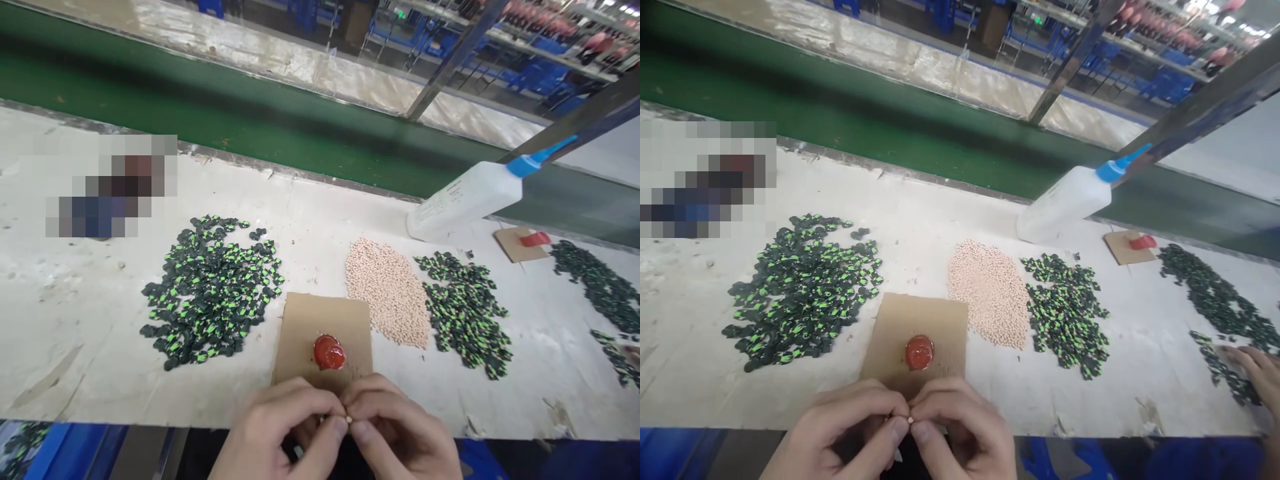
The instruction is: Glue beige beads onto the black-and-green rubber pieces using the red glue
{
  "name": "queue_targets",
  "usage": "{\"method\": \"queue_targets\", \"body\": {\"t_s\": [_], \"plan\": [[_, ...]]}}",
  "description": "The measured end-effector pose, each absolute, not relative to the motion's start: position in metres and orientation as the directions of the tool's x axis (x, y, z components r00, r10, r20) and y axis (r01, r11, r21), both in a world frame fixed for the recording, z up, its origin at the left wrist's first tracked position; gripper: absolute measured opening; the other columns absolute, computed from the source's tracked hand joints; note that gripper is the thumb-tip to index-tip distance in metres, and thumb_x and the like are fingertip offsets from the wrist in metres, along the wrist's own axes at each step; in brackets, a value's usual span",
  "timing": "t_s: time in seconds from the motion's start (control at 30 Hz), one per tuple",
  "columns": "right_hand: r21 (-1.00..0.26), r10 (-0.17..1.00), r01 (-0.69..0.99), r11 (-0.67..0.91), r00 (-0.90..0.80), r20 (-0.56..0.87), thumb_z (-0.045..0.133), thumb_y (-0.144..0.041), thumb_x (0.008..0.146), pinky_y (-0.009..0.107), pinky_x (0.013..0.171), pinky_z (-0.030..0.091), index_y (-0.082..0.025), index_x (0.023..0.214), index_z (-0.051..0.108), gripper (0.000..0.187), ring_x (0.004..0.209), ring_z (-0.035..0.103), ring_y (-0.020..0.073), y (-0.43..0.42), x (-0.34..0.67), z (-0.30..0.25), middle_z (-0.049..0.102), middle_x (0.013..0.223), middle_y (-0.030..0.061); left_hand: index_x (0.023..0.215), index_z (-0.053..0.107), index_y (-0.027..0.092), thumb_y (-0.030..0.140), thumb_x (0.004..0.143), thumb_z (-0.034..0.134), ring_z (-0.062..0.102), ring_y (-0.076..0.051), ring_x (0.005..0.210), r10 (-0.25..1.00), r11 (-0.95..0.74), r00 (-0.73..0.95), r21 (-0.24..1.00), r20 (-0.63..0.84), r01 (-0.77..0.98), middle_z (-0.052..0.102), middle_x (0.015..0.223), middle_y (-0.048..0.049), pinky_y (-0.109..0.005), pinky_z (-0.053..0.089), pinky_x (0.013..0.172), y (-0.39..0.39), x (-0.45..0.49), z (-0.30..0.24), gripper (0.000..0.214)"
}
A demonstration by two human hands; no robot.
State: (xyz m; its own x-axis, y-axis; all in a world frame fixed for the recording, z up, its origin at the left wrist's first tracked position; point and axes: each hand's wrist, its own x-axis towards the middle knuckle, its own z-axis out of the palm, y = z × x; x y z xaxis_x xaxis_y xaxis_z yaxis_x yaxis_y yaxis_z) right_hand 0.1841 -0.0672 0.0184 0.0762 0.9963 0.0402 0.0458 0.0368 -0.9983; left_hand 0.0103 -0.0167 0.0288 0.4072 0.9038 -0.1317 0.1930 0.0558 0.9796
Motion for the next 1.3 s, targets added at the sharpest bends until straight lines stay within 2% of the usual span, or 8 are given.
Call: {"method": "queue_targets", "body": {"t_s": [0.23,0.33,0.43,0.57,0.73,1.13,1.23,1.3], "plan": [[-0.91,0.98,0.389,0.143,0.075,0.186,0.066,-0.002,0.089,0.026,0.067,0.062,-0.026,0.093,0.075,0.025,0.073,0.074,0.018,-0.064,0.179,0.028,0.076,0.085,0.0042,0.081,0.079,0.026,0.014,0.089,0.064,0.068,-0.012,0.055,0.876,-0.061,0.479,0.975,-0.049,0.212,0.073,0.067,0.002,-0.015,0.051,0.055,-0.014,0.004,0.024,0.021],[-0.892,0.972,0.442,0.096,0.152,0.18,0.065,-0.006,0.093,0.027,0.066,0.06,-0.025,0.092,0.073,0.021,0.075,0.071,0.0194,-0.064,0.182,0.021,0.072,0.084,0.0047,0.094,0.079,0.03,0.017,0.091,0.068,0.071,-0.013,0.057,0.925,-0.003,0.374,0.984,-0.065,0.179,0.079,0.076,0.0035,-0.016,0.056,0.059,-0.015,0.003,0.016,0.017],[-0.862,0.947,0.506,0.028,0.263,0.185,0.063,-0.011,0.098,0.029,0.069,0.059,-0.025,0.093,0.071,0.017,0.08,0.069,0.0202,-0.063,0.185,0.009,0.07,0.086,0.0052,0.105,0.075,0.031,0.016,0.094,0.068,0.075,-0.013,0.064,0.956,-0.08,0.292,0.971,0.011,0.225,0.082,0.086,0.0052,-0.016,0.06,0.066,-0.012,-0.001,0.009,0.02],[-0.802,0.948,0.59,0.092,0.195,0.252,0.061,-0.007,0.097,0.026,0.071,0.059,-0.024,0.097,0.069,0.019,0.082,0.071,0.017,-0.06,0.187,0.0,0.071,0.089,0.0034,0.112,0.07,0.028,0.007,0.099,0.059,0.079,-0.01,0.084,0.925,-0.266,0.343,0.926,0.165,0.27,0.081,0.1,0.0034,-0.012,0.059,0.081,-0.005,-0.005,0.004,0.028],[-0.759,0.936,0.64,0.119,0.183,0.301,0.06,-0.004,0.096,0.02,0.068,0.058,-0.024,0.095,0.069,0.021,0.078,0.071,0.0134,-0.053,0.183,0.004,0.073,0.088,0.0012,0.118,0.066,0.028,0.006,0.102,0.056,0.077,-0.009,0.092,0.904,-0.268,0.403,0.923,0.142,0.276,0.078,0.105,0.0021,-0.011,0.056,0.088,-0.004,-0.005,-0.003,0.028],[-0.818,0.941,0.573,0.06,0.242,0.238,0.063,-0.007,0.096,0.023,0.068,0.058,-0.025,0.094,0.071,0.02,0.076,0.07,0.0153,-0.057,0.183,0.007,0.072,0.085,0.0009,0.115,0.072,0.031,0.007,0.1,0.056,0.076,-0.007,0.091,0.928,-0.193,0.363,0.945,0.088,0.264,0.077,0.105,0.0046,-0.009,0.054,0.086,-0.005,-0.008,0.001,0.033],[-0.92,0.947,0.393,-0.015,0.302,0.113,0.064,-0.014,0.099,0.019,0.066,0.058,-0.027,0.093,0.071,0.016,0.073,0.067,0.0127,-0.062,0.185,0.014,0.068,0.081,-0.0013,0.107,0.078,0.036,0.013,0.095,0.064,0.078,-0.008,0.086,0.957,-0.026,0.287,0.981,-0.032,0.194,0.081,0.101,0.0076,-0.009,0.057,0.079,-0.006,-0.003,0.01,0.03],[-0.974,0.951,0.219,-0.059,0.309,0.012,0.066,-0.02,0.101,0.018,0.068,0.06,-0.029,0.094,0.072,0.013,0.075,0.069,0.0119,-0.064,0.185,0.019,0.07,0.083,-0.0015,0.099,0.081,0.037,0.018,0.09,0.071,0.078,-0.01,0.077,0.936,0.231,0.257,0.971,-0.239,0.063,0.083,0.089,0.0085,-0.011,0.06,0.071,-0.008,0.004,0.021,0.022]]}}
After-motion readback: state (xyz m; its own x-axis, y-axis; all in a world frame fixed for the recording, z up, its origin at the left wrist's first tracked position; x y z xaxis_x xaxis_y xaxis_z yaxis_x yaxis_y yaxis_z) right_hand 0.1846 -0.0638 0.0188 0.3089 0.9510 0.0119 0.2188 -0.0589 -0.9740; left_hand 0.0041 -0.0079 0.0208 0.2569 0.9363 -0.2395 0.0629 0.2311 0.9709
